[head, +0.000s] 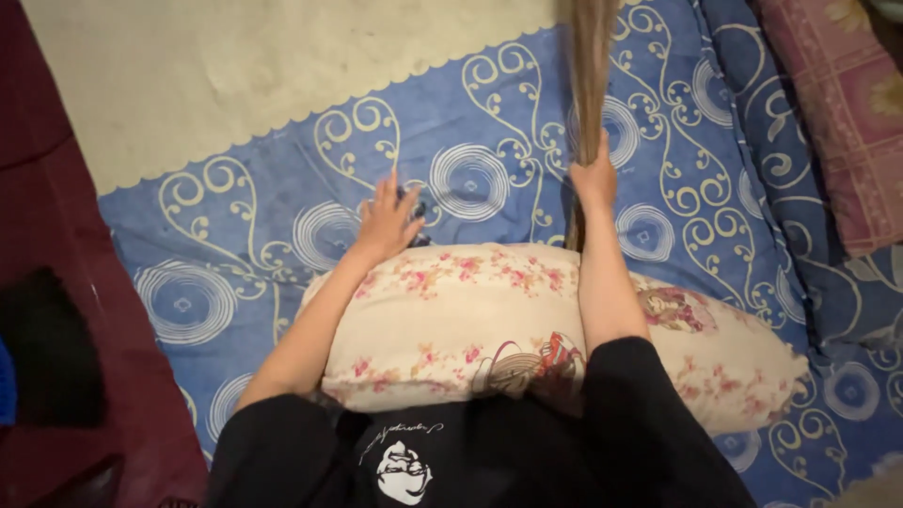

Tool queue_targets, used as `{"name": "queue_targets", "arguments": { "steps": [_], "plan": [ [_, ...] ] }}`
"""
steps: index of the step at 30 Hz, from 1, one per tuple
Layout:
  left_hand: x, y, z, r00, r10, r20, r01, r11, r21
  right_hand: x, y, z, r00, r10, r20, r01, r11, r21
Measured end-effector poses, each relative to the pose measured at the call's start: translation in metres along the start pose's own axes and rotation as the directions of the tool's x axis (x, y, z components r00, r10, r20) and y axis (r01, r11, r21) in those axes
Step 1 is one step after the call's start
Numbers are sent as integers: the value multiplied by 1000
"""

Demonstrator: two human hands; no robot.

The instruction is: The recorder uses a broom to sweep and hit pillows and bolsters on a bed to clean them.

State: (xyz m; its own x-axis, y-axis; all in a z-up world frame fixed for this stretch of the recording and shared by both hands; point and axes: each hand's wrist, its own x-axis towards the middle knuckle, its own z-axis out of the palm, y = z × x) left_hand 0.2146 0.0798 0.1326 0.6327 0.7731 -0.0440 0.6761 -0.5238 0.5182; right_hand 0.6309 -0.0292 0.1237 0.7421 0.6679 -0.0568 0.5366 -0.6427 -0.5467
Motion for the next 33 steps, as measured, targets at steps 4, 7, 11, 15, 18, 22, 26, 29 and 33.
{"name": "queue_targets", "arguments": {
  "steps": [4, 7, 11, 15, 18, 22, 26, 29, 33],
  "plan": [
    [-20, -1, -1, 998, 52, -25, -54, 995, -84, -2, 54, 47, 993, 51, 110, -35, 988, -149],
    [-21, 20, -22, 951, 106, -291, -130, 990, -64, -39, -19, 41, 921, -113, 373, 196, 962, -192],
    [-25, 34, -39, 915, 235, -327, -243, 970, 18, -93, -69, 71, 696, -305, 650, 506, 851, -143],
    [-35, 35, -51, 851, 318, -418, -292, 948, 126, -140, -116, 56, 314, -644, 697, 781, 593, 196],
    [-40, 34, -57, 836, 323, -443, -295, 946, 134, -149, -131, 20, 298, -644, 704, 836, 533, 134],
    [-22, 30, -74, 762, 364, -536, -337, 929, 151, -139, -128, -12, 452, -754, 477, 794, 583, 169],
    [29, 26, -100, 812, 215, -543, -202, 976, 84, -118, -115, -27, 677, -641, 361, 664, 744, 75],
    [92, -6, -87, 820, -31, -571, 46, 999, 11, -98, -104, -27, 832, -491, 256, 499, 866, 40],
    [151, -31, -47, 746, -353, -565, 370, 925, -89, -84, -89, -18, 910, -396, 124, 378, 914, 147]
  ]
}}
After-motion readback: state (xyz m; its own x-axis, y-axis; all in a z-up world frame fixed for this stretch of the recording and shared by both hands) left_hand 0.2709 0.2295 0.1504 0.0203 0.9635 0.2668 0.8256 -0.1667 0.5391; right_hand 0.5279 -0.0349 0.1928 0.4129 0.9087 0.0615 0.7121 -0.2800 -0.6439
